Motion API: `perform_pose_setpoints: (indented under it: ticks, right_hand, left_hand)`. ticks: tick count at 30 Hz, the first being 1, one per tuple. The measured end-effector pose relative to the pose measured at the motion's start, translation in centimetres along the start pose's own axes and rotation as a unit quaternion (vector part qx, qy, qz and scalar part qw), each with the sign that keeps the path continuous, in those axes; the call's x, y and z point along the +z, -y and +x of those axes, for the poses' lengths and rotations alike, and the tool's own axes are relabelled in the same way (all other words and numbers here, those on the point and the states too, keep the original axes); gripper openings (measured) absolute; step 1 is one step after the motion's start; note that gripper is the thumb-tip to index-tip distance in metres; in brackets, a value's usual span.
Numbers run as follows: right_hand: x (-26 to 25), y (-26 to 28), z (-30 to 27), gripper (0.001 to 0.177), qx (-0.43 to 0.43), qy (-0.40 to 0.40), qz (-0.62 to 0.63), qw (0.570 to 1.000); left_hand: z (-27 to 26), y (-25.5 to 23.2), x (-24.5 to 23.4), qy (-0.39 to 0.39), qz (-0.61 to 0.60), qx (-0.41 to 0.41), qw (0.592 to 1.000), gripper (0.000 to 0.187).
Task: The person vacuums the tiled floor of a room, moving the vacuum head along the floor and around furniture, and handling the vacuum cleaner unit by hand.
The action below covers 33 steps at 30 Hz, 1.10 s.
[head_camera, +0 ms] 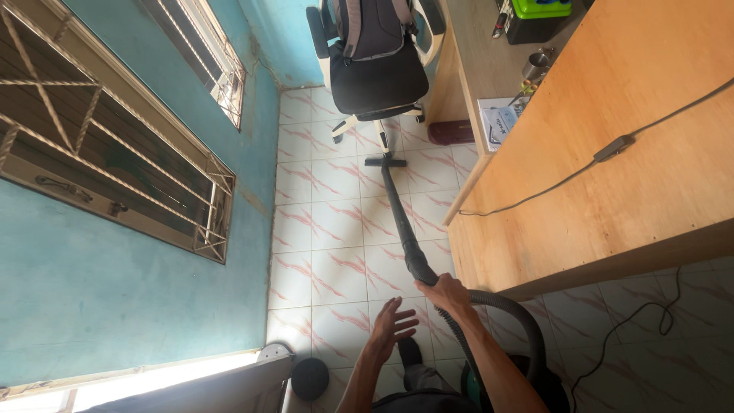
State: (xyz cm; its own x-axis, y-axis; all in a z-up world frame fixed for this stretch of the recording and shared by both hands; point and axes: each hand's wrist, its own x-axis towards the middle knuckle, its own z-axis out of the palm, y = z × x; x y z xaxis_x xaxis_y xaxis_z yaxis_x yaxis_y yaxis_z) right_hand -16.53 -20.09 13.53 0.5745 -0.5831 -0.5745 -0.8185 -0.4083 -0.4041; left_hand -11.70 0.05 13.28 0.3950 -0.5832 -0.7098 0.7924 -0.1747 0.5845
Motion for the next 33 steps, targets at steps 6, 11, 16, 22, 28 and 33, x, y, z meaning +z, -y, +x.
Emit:
perform_pose_setpoints:
  ticks: [6,11,16,22,28,33]
  right_hand:
    - [2.7,-1.2,0.3,0.082,-0.033,-0.051,-0.004,0.998]
    - [1.6,-0.8,-3.1,0.077,-0.013,-0.023,0.038,0.999]
    - [0.1,-0.3,-9.6,0.064,-0.042,-0.039,0.096,0.994]
    - [0.2,-1.1,-17.2,0.054,-0.057,-0.055,0.162,0.984]
    - [1.6,-4.1,-23.8,0.055,-0.001,-0.022,0.180,0.983]
    - [2.9,-6.1,-29.1,0.049,0.014,-0.013,0.192,0.981]
  left_hand:
    - [0.1,-0.1,0.1,0.003,0.009,-0.001,1.000,0.080]
    - [0.6,0.1,0.9,0.019,0.010,0.001,1.000,0.079]
    - [1.9,0.9,1.7,0.024,0.005,-0.006,1.000,0.077]
    - [2.5,2.9,1.8,0.046,0.003,-0.007,0.999,0.077]
    - [1.8,7.2,1.3,0.036,-0.037,-0.041,0.998,0.069]
    - [0.3,11.4,0.8,0.071,-0.101,-0.041,0.991,0.061]
